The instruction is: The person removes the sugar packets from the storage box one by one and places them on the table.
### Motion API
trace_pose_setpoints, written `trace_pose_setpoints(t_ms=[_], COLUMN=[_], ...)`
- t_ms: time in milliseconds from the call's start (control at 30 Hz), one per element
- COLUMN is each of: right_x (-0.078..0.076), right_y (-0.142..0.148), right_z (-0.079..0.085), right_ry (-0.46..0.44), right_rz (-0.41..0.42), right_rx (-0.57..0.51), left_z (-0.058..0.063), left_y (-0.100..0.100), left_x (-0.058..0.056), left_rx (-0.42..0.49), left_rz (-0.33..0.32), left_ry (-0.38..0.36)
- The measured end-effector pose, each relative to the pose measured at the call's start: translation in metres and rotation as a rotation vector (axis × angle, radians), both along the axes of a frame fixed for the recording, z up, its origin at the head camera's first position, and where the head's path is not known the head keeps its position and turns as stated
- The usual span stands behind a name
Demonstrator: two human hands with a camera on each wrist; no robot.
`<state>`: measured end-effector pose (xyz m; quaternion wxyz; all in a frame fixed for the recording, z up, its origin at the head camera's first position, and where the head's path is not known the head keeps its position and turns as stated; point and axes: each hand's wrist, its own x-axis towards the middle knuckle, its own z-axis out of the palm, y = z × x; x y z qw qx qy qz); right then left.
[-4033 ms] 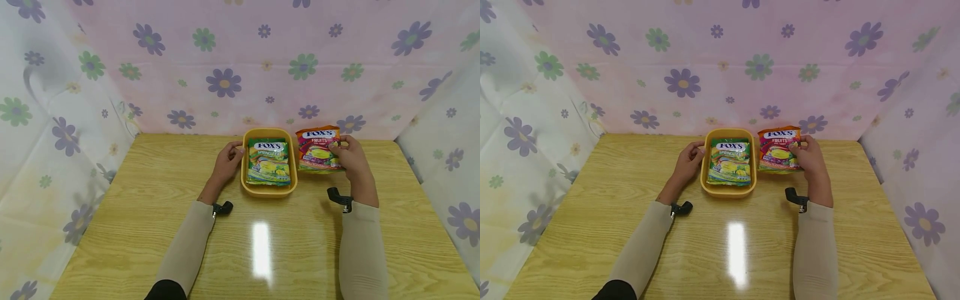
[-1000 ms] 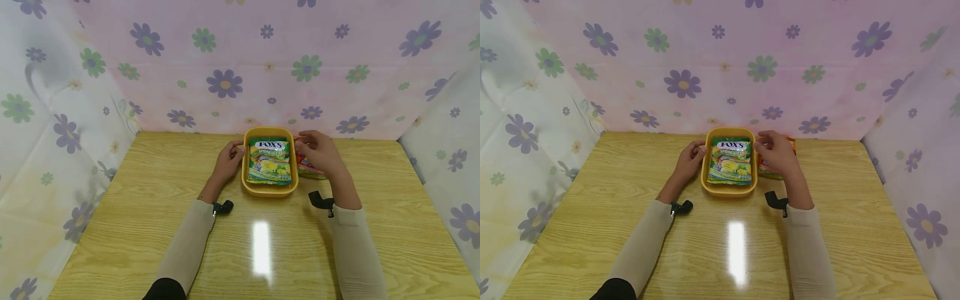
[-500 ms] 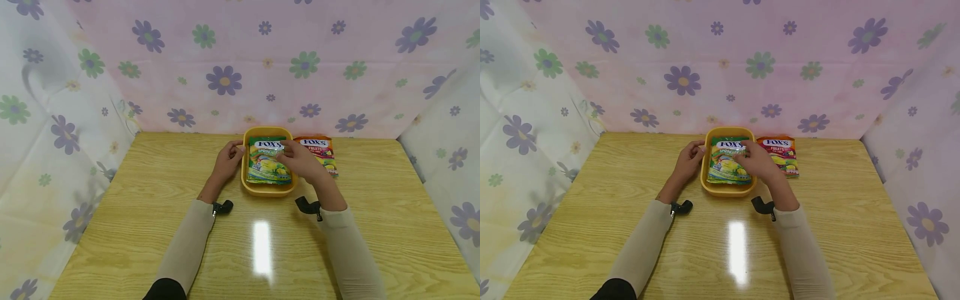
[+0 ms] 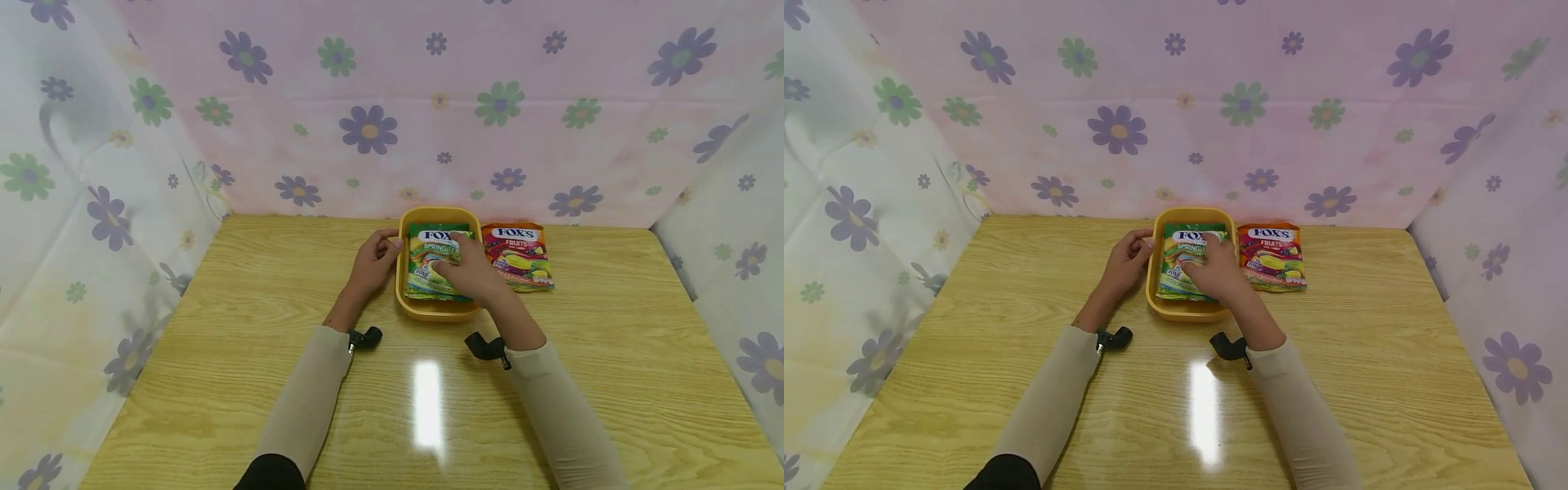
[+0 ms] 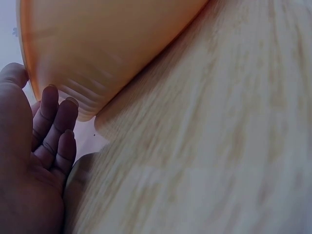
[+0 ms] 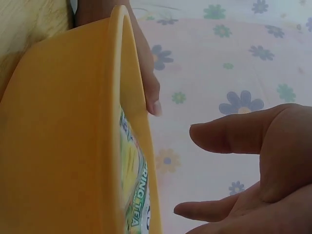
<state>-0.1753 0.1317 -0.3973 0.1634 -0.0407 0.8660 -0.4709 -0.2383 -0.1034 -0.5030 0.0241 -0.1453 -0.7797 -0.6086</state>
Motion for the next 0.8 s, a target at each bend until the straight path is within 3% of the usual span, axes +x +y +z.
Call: trace_pose_setpoints(t_ms=[533,667,800], right_x=[0.0,-0.0019,-0.0057], right_y=[-0.0039,-0.0034,0.001], right_z=[-0.0029,-0.005,-0.0092], right_ry=[0.016,0.052,0.076], right_rz=[-0.033,-0.079,-0.112], right_rx=[0.114,0.087,-0.016], left_z=[0.002,0.0022,0.0021], left_y=[0.0014,0.0012,0.0011], left_x=[0.0008,0.0008,0.0012], left_rx=[0.005,0.005,0.0], left_rz=[0.013,0.009,0.004], left_ry=[-0.011,-0.019,-0.023])
